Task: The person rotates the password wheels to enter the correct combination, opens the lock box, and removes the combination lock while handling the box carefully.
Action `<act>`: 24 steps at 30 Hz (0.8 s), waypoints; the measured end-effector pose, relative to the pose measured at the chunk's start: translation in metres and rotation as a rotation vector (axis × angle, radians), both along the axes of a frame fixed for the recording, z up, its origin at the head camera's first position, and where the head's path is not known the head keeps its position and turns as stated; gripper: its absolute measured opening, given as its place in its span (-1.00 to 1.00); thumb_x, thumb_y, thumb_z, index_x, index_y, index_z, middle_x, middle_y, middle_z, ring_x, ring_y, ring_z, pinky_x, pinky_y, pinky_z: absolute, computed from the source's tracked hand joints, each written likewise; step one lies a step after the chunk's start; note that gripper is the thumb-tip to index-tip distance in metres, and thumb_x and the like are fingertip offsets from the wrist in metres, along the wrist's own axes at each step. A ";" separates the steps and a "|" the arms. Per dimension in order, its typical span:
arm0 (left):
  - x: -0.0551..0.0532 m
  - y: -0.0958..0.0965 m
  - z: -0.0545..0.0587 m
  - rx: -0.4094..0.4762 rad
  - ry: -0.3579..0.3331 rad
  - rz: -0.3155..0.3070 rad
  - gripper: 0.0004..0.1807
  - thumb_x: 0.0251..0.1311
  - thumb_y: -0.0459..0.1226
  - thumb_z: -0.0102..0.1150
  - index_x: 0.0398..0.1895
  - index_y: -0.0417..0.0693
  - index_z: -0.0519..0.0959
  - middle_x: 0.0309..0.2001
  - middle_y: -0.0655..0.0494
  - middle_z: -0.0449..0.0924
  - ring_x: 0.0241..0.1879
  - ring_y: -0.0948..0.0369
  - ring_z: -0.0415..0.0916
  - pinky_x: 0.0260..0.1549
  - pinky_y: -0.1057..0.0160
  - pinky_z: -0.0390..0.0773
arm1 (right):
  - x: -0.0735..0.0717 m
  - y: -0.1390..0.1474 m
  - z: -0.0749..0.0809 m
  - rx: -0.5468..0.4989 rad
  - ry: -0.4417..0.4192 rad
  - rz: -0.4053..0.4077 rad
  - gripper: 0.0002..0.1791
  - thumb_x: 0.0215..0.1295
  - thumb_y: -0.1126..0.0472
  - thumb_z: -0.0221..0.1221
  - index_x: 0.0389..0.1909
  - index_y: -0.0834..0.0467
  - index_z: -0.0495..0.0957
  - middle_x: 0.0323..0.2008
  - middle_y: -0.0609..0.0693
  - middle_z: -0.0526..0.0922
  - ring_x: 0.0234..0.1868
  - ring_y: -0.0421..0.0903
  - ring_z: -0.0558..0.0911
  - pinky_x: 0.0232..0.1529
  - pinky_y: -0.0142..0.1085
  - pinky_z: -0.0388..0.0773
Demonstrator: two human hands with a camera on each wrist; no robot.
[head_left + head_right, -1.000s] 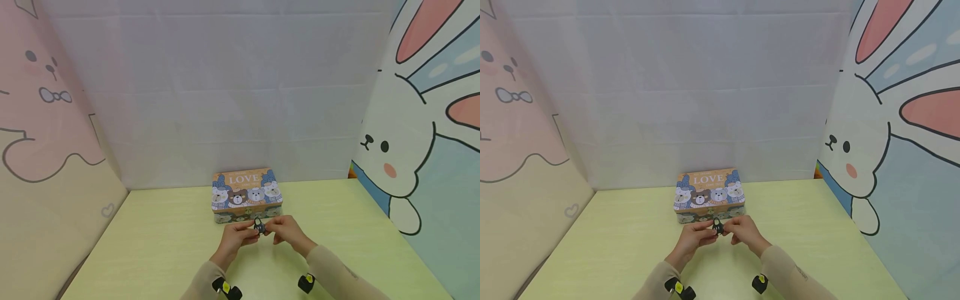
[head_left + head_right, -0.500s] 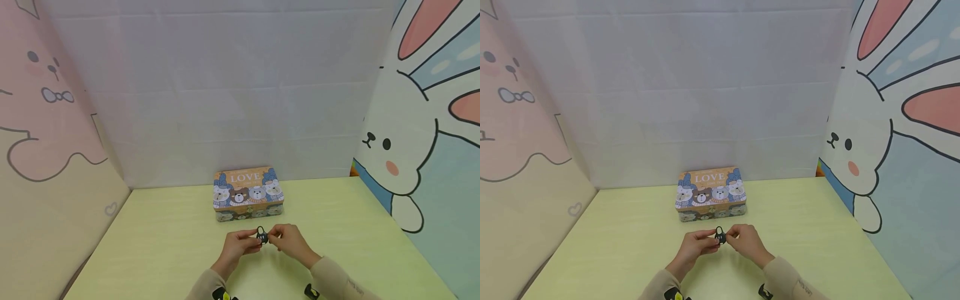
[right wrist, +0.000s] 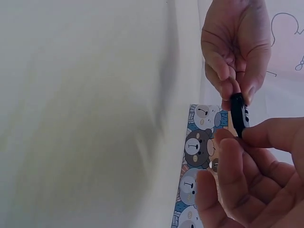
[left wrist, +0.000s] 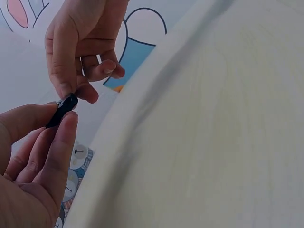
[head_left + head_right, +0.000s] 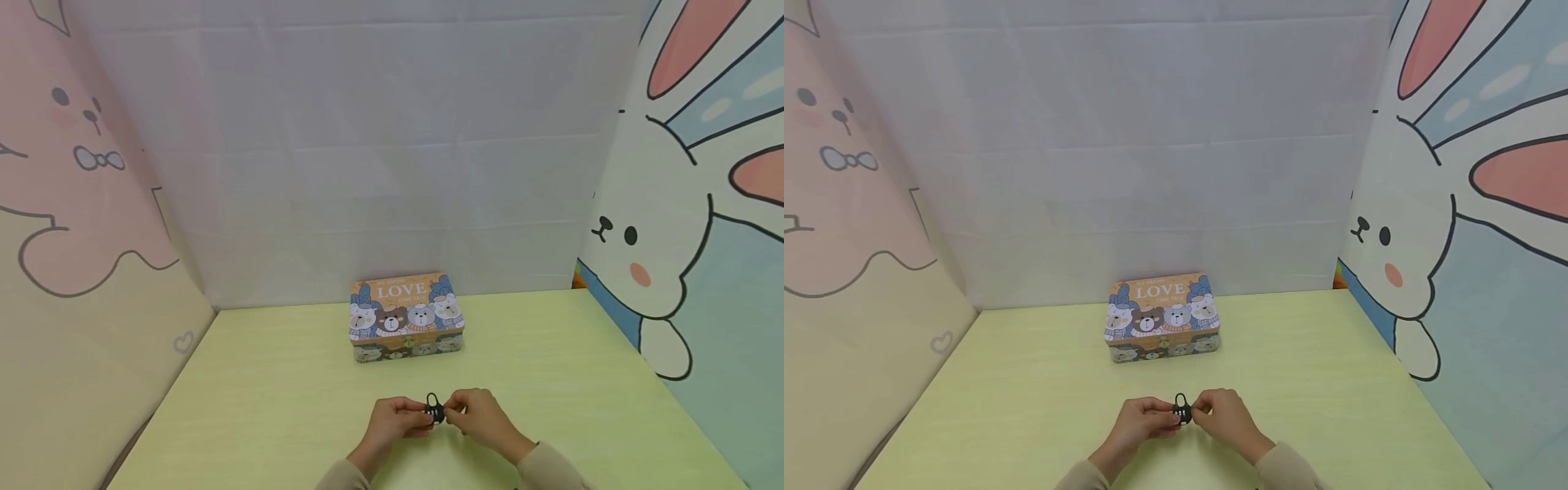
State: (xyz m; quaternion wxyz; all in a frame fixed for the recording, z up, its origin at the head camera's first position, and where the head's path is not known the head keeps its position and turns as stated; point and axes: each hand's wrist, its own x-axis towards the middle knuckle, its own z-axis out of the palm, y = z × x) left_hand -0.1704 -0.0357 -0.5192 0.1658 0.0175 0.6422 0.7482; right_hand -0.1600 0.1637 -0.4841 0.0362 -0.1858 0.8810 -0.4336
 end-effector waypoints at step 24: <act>0.022 0.004 -0.021 -0.200 0.061 -0.136 -0.91 0.01 -0.56 0.39 -0.38 -0.40 0.70 -0.49 -0.13 0.70 -0.74 0.35 0.48 -0.75 0.49 0.50 | 0.022 0.008 -0.023 0.033 -0.137 0.081 -0.86 0.18 0.34 0.30 -0.56 0.17 0.65 -0.64 -0.17 0.56 -0.68 -0.31 0.40 -0.63 -0.47 0.32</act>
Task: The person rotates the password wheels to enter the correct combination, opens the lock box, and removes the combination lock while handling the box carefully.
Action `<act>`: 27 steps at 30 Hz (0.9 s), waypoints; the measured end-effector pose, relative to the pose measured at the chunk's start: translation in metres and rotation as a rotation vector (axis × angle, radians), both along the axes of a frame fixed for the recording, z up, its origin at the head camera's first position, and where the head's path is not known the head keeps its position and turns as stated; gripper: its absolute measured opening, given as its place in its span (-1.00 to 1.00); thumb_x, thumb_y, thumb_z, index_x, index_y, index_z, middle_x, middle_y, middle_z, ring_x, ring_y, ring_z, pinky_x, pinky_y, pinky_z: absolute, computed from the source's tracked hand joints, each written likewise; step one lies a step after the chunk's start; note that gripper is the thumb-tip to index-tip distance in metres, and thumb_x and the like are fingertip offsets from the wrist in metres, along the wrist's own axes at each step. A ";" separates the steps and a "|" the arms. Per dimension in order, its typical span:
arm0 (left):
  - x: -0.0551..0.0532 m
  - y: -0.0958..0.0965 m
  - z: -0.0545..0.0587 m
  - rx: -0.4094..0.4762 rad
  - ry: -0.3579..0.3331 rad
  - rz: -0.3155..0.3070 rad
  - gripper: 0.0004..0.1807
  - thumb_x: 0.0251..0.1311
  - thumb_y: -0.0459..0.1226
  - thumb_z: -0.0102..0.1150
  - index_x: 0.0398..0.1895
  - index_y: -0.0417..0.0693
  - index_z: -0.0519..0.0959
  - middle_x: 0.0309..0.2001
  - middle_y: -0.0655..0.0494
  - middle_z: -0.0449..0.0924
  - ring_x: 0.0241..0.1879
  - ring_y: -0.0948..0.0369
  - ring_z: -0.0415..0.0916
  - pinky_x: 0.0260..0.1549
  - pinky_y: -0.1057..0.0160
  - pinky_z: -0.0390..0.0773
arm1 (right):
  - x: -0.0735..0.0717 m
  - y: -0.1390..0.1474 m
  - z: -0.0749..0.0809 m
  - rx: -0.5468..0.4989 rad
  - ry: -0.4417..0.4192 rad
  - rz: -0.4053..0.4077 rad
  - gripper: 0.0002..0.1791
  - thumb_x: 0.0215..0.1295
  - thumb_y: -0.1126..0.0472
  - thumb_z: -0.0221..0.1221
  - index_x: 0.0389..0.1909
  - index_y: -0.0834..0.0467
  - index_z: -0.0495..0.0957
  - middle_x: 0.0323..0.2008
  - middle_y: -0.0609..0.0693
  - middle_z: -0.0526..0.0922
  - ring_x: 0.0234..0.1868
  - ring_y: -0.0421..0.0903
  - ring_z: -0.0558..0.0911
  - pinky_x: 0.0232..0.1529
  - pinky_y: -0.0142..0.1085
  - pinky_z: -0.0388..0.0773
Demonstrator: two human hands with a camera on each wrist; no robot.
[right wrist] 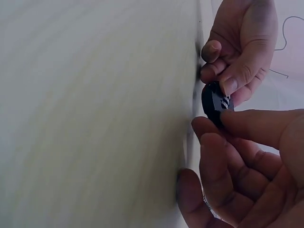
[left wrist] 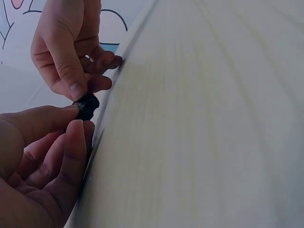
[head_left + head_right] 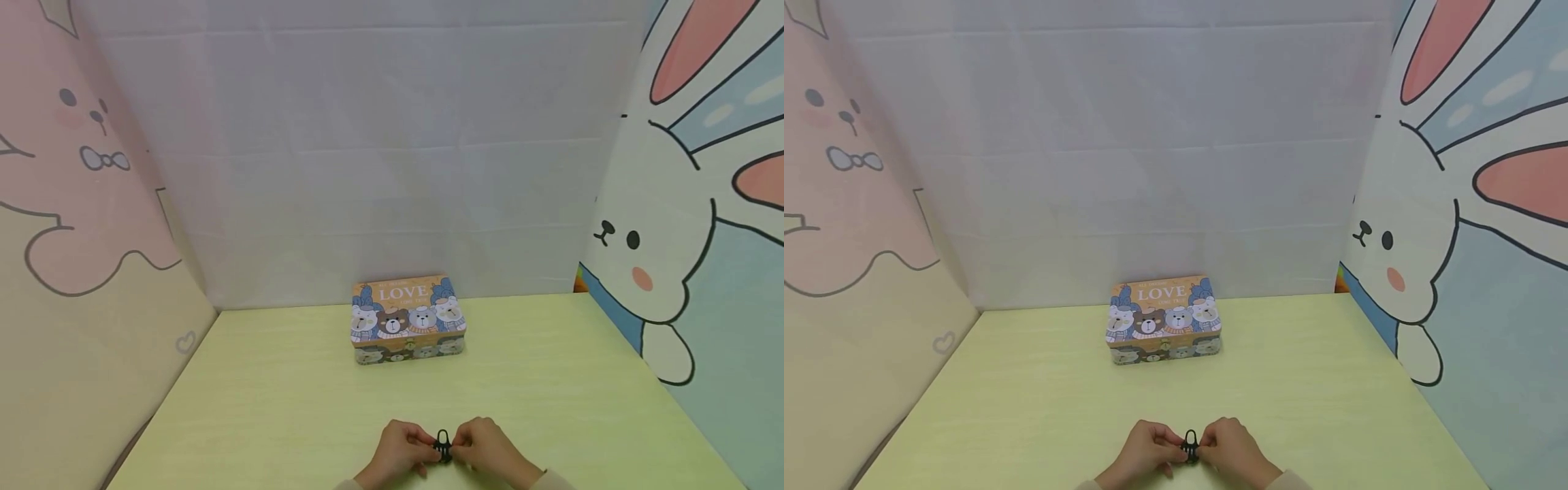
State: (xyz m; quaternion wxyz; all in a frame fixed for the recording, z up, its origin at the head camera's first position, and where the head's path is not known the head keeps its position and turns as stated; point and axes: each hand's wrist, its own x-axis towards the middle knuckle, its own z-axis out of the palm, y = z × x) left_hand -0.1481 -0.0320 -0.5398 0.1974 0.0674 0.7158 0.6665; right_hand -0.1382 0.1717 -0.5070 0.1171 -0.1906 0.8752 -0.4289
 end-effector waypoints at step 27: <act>0.000 -0.002 0.011 -0.253 0.142 -0.065 -0.92 -0.01 -0.48 0.47 -0.55 -0.20 0.74 -0.60 0.11 0.67 -0.77 0.39 0.42 -0.80 0.49 0.46 | -0.006 -0.005 -0.008 0.054 0.079 0.020 -0.80 0.15 0.34 0.35 -0.63 0.13 0.65 -0.75 -0.26 0.48 -0.72 -0.37 0.35 -0.70 -0.48 0.28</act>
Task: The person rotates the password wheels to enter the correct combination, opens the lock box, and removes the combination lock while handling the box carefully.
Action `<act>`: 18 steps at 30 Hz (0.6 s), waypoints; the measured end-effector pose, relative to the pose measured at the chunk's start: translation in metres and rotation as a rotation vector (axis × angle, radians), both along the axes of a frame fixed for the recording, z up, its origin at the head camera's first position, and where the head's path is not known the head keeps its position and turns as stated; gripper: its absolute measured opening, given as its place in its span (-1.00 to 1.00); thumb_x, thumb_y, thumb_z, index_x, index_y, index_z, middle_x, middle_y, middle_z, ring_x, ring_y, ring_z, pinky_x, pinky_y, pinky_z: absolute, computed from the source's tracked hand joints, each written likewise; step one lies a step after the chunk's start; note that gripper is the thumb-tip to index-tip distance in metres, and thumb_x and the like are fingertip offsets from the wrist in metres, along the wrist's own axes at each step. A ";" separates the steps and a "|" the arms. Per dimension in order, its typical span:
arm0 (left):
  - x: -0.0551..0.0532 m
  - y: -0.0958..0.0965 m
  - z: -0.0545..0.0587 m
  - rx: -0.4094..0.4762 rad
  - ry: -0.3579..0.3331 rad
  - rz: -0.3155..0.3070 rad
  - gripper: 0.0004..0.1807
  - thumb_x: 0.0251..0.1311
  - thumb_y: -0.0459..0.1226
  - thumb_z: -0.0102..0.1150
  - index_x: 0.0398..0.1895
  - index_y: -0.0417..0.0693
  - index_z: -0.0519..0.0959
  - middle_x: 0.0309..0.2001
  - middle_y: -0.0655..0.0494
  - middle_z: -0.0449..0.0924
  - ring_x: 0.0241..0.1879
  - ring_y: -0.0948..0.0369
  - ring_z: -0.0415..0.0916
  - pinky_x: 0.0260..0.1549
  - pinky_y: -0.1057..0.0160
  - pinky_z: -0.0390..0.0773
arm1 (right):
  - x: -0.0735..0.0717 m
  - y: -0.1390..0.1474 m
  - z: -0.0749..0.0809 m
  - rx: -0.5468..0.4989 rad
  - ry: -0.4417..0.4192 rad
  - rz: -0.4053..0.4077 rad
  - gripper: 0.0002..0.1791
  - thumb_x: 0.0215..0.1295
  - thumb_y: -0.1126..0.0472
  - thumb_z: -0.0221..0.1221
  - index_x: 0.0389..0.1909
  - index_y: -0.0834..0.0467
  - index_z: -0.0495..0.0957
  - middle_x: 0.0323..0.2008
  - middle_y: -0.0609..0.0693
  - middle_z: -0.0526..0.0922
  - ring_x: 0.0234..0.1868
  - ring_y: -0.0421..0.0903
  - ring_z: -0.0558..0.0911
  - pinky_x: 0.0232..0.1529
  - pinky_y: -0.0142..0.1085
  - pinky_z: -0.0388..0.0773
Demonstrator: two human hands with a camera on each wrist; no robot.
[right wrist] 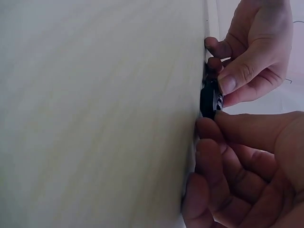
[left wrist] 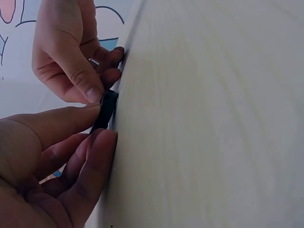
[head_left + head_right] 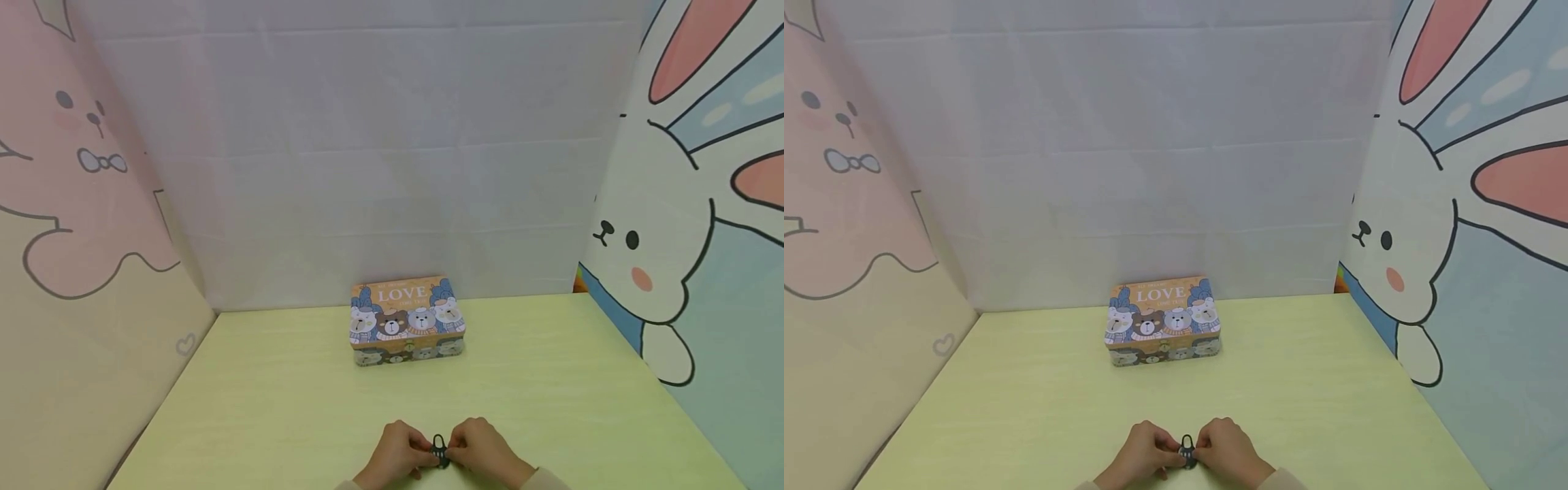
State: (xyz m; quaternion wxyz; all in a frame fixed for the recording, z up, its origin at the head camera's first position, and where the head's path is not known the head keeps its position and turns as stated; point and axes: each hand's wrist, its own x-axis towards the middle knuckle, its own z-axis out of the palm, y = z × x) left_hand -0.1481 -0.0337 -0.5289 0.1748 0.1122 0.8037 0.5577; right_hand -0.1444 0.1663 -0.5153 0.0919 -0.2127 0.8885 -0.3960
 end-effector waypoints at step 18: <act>-0.002 -0.001 0.006 -0.019 0.019 -0.033 -0.87 -0.03 -0.46 0.47 -0.57 -0.16 0.68 -0.64 0.11 0.65 -0.80 0.40 0.41 -0.81 0.45 0.48 | -0.011 0.005 0.003 -0.094 -0.192 0.010 -0.84 0.18 0.32 0.35 -0.57 0.17 0.66 -0.68 -0.12 0.56 -0.73 -0.28 0.42 -0.72 -0.51 0.36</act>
